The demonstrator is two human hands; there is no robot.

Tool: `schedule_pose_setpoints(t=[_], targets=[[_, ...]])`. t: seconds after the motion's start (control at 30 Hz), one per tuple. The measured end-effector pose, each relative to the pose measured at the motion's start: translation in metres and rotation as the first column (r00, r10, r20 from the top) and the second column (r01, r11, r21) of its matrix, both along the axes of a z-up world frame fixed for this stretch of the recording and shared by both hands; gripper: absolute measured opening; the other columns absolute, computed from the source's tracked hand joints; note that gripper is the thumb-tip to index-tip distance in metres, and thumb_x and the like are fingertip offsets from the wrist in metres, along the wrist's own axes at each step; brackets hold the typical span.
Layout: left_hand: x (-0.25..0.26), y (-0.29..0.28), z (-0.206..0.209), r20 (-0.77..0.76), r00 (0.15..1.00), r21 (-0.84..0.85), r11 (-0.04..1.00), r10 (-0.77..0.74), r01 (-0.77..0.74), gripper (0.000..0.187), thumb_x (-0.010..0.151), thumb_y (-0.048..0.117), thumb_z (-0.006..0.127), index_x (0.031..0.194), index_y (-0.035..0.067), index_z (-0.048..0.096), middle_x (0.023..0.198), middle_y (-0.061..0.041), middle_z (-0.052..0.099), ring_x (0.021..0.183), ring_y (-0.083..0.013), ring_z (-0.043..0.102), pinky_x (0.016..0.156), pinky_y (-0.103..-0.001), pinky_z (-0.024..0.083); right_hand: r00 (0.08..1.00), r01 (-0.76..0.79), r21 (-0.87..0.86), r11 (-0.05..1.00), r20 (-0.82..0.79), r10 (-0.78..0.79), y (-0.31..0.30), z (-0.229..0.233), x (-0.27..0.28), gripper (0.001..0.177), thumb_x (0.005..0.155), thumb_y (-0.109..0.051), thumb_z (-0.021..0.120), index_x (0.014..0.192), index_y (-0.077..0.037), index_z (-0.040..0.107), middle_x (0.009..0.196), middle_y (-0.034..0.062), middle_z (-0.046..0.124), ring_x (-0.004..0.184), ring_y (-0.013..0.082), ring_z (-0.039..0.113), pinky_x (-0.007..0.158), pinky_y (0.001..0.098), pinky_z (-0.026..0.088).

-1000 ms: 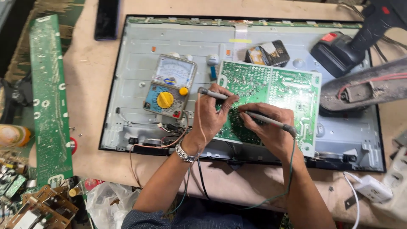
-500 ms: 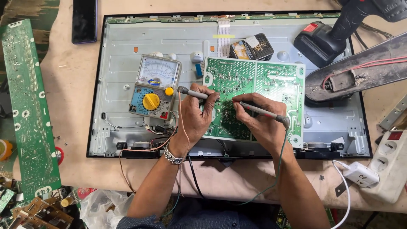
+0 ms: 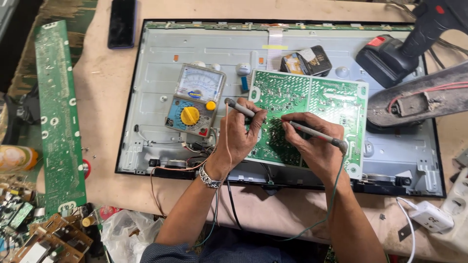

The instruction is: The person uses a soldering iron and a multimeter to work on a green circuit board placed on a workbench. They repeatedly touch the soldering iron to various points on the board while holding the multimeter probes in the other hand.

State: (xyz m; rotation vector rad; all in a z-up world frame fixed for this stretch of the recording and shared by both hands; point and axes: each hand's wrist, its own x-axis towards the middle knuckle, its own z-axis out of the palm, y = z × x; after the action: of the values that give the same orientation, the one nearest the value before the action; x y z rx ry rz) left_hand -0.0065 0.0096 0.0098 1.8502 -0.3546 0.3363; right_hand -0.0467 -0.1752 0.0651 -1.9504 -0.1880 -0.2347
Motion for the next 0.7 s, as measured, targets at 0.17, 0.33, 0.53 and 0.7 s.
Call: schedule_pose_setpoints(t=[0.17, 0.33, 0.53, 0.7], targets=[[-0.001, 0.001, 0.006, -0.013, 1.000, -0.005, 1.000, -0.017, 0.017, 0.019, 0.102, 0.026, 0.065, 0.094, 0.010, 0.056, 0.079, -0.015, 0.072, 0.078, -0.0355, 0.076, 0.067, -0.044, 0.065, 1.000, 0.000, -0.012, 1.000, -0.015, 0.000, -0.002, -0.003, 0.001, 0.015, 0.101, -0.013, 0.072, 0.113, -0.006, 0.077, 0.093, 0.0247, 0.075, 0.095, 0.0376, 0.075, 0.080, 0.0537, 0.061], [-0.001, 0.001, 0.009, -0.007, 1.000, -0.005, 1.000, -0.018, 0.018, 0.019, 0.102, 0.025, 0.064, 0.092, 0.010, 0.057, 0.079, -0.016, 0.072, 0.077, -0.0349, 0.076, 0.064, -0.043, 0.065, 1.000, -0.004, 0.014, 1.000, -0.025, 0.004, -0.001, -0.001, 0.000, 0.016, 0.102, -0.012, 0.070, 0.114, -0.005, 0.077, 0.093, 0.0258, 0.075, 0.097, 0.0396, 0.074, 0.081, 0.0554, 0.061], [0.001, 0.001, 0.004, -0.004, 1.000, -0.009, 1.000, -0.022, 0.022, 0.019, 0.102, 0.025, 0.065, 0.092, 0.011, 0.057, 0.080, -0.014, 0.073, 0.078, -0.0336, 0.076, 0.062, -0.041, 0.065, 1.000, -0.005, 0.045, 0.999, -0.020, 0.006, -0.002, -0.001, 0.001, 0.015, 0.102, -0.011, 0.069, 0.114, -0.003, 0.076, 0.093, 0.0264, 0.075, 0.096, 0.0375, 0.074, 0.080, 0.0550, 0.061], [0.000, 0.001, 0.006, -0.002, 1.000, -0.012, 1.000, -0.011, 0.011, 0.019, 0.102, 0.024, 0.065, 0.091, 0.012, 0.056, 0.080, -0.013, 0.073, 0.079, -0.0339, 0.076, 0.063, -0.042, 0.065, 1.000, 0.007, 0.032, 0.999, -0.019, -0.007, -0.002, -0.003, 0.003, 0.013, 0.099, -0.011, 0.073, 0.109, -0.006, 0.079, 0.090, 0.0220, 0.076, 0.091, 0.0298, 0.074, 0.079, 0.0488, 0.062]])
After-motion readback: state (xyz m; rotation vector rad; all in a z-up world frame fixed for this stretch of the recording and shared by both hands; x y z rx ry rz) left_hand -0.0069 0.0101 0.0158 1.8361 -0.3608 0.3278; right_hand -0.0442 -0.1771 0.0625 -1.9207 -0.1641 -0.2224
